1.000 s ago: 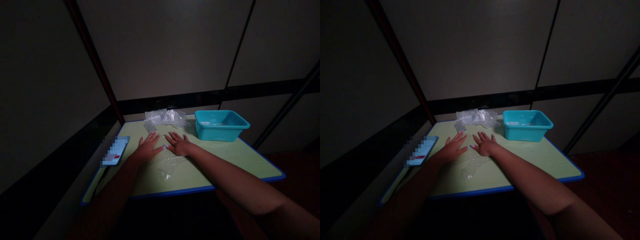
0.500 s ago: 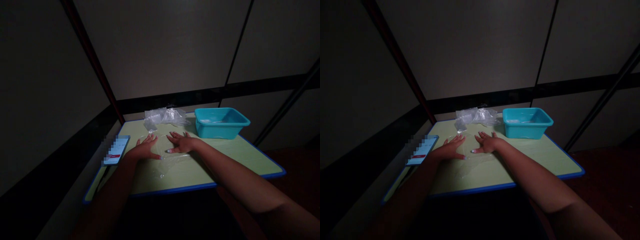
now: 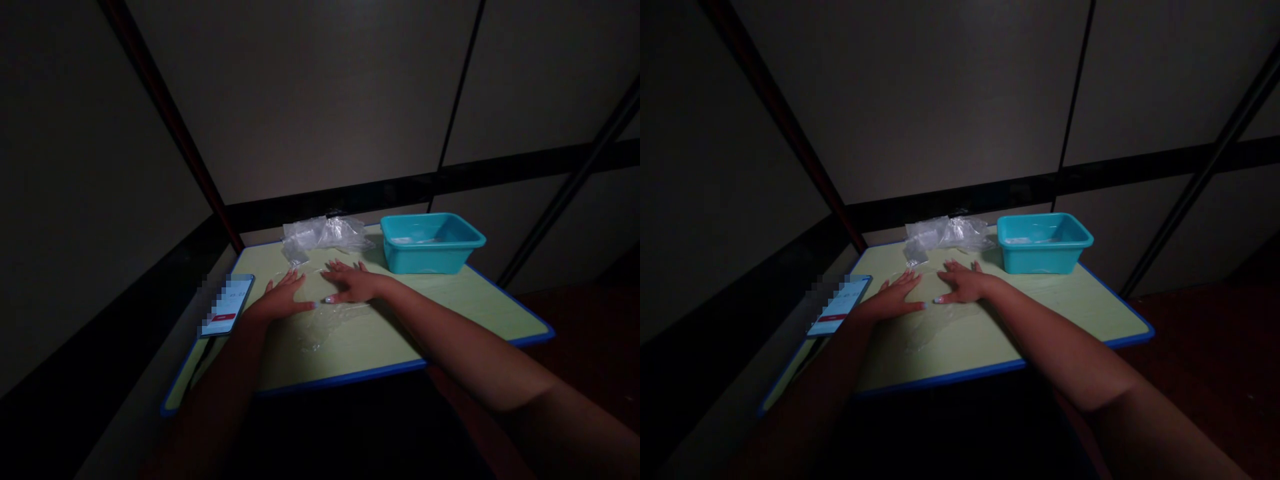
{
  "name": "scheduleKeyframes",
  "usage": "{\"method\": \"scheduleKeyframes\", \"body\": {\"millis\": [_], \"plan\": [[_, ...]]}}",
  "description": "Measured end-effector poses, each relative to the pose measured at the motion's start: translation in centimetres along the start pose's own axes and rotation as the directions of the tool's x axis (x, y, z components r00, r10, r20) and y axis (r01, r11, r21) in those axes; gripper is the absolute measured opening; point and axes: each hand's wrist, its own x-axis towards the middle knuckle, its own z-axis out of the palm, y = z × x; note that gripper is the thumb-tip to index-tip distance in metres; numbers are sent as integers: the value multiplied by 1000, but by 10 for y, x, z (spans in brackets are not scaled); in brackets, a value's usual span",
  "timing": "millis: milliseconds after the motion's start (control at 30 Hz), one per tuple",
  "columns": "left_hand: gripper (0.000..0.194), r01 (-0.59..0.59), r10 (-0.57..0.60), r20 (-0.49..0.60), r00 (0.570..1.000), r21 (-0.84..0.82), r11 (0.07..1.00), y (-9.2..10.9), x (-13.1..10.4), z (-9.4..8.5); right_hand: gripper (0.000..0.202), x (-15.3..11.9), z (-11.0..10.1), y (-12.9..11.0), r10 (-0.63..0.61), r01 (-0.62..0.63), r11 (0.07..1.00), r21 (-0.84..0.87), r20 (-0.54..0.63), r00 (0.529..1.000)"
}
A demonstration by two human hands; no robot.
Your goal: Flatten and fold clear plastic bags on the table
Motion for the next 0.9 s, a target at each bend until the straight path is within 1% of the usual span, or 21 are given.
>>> {"method": "scheduleKeyframes", "body": {"millis": [33, 100, 167, 200, 233, 267, 333, 400, 433, 500, 533, 600, 667, 700, 767, 800, 900], "plan": [[84, 8, -9, -30, 1000, -16, 1000, 0, 0, 0, 82, -1, 0, -3, -34, 37, 998, 47, -54, 998], [71, 27, -31, -102, 994, -44, 999, 0, 1, 0, 70, -5, -1, -11, -150, 173, 967, 189, -129, 980], [60, 49, -56, -177, 983, -44, 998, 0, 2, 1, 58, -9, -2, -21, -308, 338, 866, 368, -139, 941], [56, 63, -69, -213, 975, -37, 997, -1, 3, 1, 53, -11, -4, -25, -376, 387, 805, 450, -118, 919], [53, 76, -81, -244, 966, -31, 997, -2, 4, 1, 50, -14, -5, -29, -428, 404, 752, 521, -80, 900], [50, 89, -94, -272, 958, -31, 996, -2, 4, 1, 48, -16, -7, -33, -463, 391, 715, 580, -26, 886], [47, 103, -111, -319, 941, -44, 994, -3, 5, 2, 48, -21, -10, -37, -505, 319, 686, 654, 112, 856], [47, 95, -111, -347, 931, -61, 994, -2, 6, 2, 45, -25, -14, -38, -536, 252, 696, 673, 252, 806], [47, 86, -105, -351, 930, -70, 994, -2, 7, 2, 43, -27, -15, -39, -550, 241, 707, 664, 304, 778], [47, 63, -91, -345, 934, -89, 994, -1, 7, 2, 39, -28, -16, -39, -566, 270, 745, 611, 364, 740], [48, 54, -85, -340, 936, -98, 994, -1, 8, 2, 37, -29, -17, -40, -560, 295, 771, 564, 380, 737], [48, 43, -79, -333, 939, -115, 992, -2, 8, 4, 36, -29, -17, -41, -522, 329, 829, 452, 413, 746], [48, 39, -80, -331, 940, -128, 991, -3, 9, 5, 35, -29, -15, -43, -478, 317, 867, 385, 458, 750], [49, 39, -81, -329, 941, -133, 990, -4, 9, 6, 34, -28, -15, -43, -475, 310, 870, 384, 477, 740], [50, 38, -82, -324, 942, -141, 989, -5, 10, 7, 33, -28, -13, -42, -518, 325, 842, 430, 480, 708], [50, 36, -81, -321, 944, -143, 989, -5, 10, 7, 33, -27, -12, -41, -548, 345, 822, 454, 460, 699], [52, 24, -70, -315, 947, -147, 989, -5, 10, 6, 36, -27, -10, -38, -589, 405, 791, 459, 391, 707]]}}
